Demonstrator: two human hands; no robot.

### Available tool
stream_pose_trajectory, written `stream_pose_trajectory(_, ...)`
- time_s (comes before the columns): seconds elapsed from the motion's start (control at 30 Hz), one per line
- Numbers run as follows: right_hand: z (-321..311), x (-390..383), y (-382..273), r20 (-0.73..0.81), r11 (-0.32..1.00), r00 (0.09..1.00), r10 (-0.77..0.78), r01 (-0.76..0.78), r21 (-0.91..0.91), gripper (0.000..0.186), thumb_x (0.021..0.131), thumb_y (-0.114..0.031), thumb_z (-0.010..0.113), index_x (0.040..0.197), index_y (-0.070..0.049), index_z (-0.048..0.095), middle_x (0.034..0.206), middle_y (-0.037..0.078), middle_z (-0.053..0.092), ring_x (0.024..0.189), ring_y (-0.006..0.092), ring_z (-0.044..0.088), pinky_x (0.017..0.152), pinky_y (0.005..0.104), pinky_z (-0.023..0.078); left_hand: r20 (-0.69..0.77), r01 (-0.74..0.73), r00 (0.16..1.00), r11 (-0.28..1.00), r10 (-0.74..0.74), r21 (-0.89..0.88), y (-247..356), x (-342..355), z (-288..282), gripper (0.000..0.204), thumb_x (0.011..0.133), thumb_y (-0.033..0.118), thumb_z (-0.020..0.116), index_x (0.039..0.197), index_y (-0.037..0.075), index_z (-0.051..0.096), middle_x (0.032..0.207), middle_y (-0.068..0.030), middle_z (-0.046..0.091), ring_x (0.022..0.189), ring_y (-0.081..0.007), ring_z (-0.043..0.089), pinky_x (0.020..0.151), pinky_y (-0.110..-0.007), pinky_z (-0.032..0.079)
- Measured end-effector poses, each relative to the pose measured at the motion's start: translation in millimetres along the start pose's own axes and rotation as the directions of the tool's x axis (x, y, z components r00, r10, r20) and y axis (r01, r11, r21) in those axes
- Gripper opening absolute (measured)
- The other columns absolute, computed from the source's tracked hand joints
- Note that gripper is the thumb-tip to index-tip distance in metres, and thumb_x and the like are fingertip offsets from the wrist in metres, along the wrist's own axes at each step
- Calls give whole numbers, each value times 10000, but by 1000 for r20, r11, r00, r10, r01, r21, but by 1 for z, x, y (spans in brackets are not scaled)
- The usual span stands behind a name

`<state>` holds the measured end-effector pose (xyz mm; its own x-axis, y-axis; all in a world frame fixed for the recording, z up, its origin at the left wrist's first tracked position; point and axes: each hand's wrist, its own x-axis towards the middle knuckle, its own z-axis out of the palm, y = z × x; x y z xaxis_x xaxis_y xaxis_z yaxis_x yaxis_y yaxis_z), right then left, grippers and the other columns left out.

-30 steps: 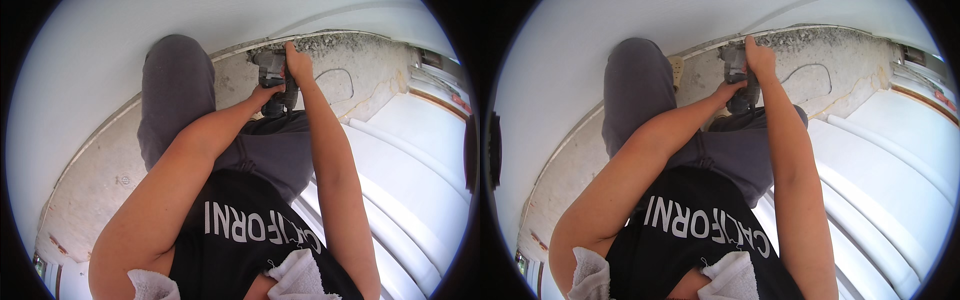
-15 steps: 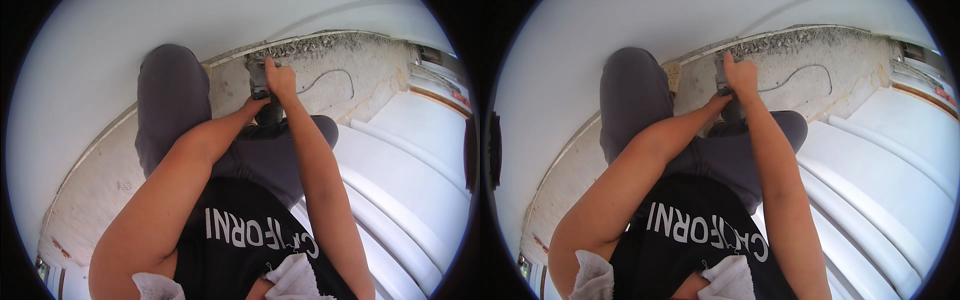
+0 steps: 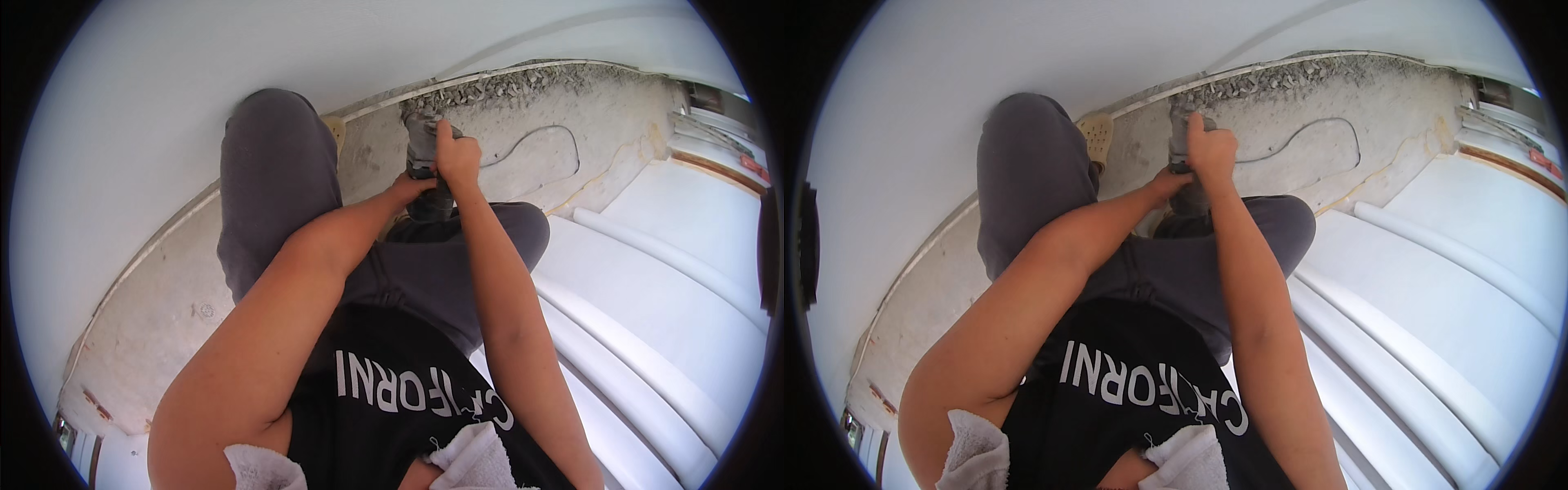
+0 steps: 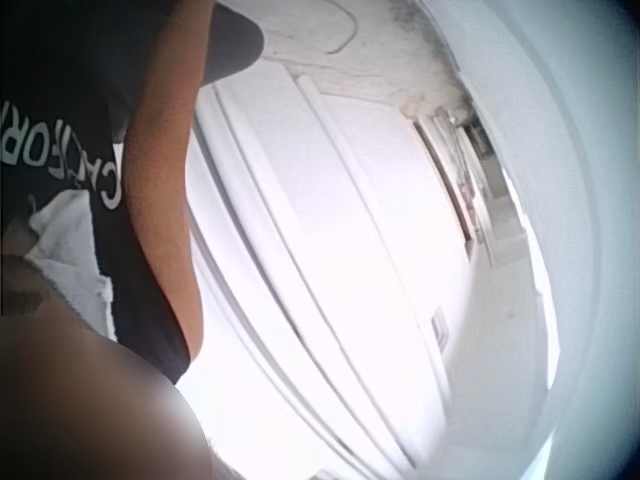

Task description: The person kneels on the floor and uses an angle grinder to remove material along the junction between a white wall and the floor. The tool is guided along the seam, producing dust and debris as the person progresses along the edge.

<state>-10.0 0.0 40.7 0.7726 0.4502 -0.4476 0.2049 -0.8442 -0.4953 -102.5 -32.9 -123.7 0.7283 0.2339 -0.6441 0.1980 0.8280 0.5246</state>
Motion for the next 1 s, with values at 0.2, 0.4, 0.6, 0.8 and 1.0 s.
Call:
stream_pose_trajectory(0.2, 34, -14, 1, -83, 962, 979, -188, 167, -215, 735, 891, -575, 585, 850, 146, 721, 874, 366, 689, 921, 485, 708, 849, 493, 561, 84, -47, 995, 993, 56, -107, -19, 1, -18, 820, 872, 376, 794, 1504, 13, 419, 1479, -148, 514, 1359, -273, 486, 1134, -408, 377)
stream_pose_trajectory(0.4, 43, -23, -19, 13, 943, 977, -212, 208, -259, 727, 902, -579, 563, 901, 131, 723, 932, 359, 697, 929, 486, 708, 854, 489, 568, 64, -66, 995, 988, 75, -137, -15, 2, -24, 717, 911, 357, 763, 1474, 32, 459, 1424, -101, 548, 1318, -233, 514, 1112, -385, 398)
stream_pose_trajectory(0.6, 76, -31, -23, 95, 921, 977, -189, 210, -328, 723, 906, -598, 545, 921, 99, 732, 922, 320, 718, 909, 463, 723, 857, 483, 581, 224, -94, 964, 970, 145, -224, -25, 5, -37, 554, 935, 339, 734, 1369, 45, 555, 1313, -76, 591, 1210, -195, 572, 1027, -358, 453)
stream_pose_trajectory(0.8, 64, 2, -37, 108, 889, 954, -280, 300, -347, 739, 907, -606, 539, 993, 104, 725, 1053, 351, 697, 1054, 456, 693, 944, 479, 549, 156, -269, 936, 926, 316, -265, 6, 1, -15, 452, 958, 317, 713, 1299, 42, 601, 1167, -66, 656, 1077, -170, 641, 921, -348, 527)
stream_pose_trajectory(1.0, -53, 73, -63, 23, 996, 999, -48, 46, 77, 718, 940, -582, 543, 827, 116, 670, 691, 220, 675, 547, 302, 676, 537, 396, 557, -2, 0, 1000, 990, -1, -142, 91, 10, 43, 449, 915, 330, 755, 1237, 40, 637, 1102, -74, 724, 1011, -183, 707, 863, -357, 578)
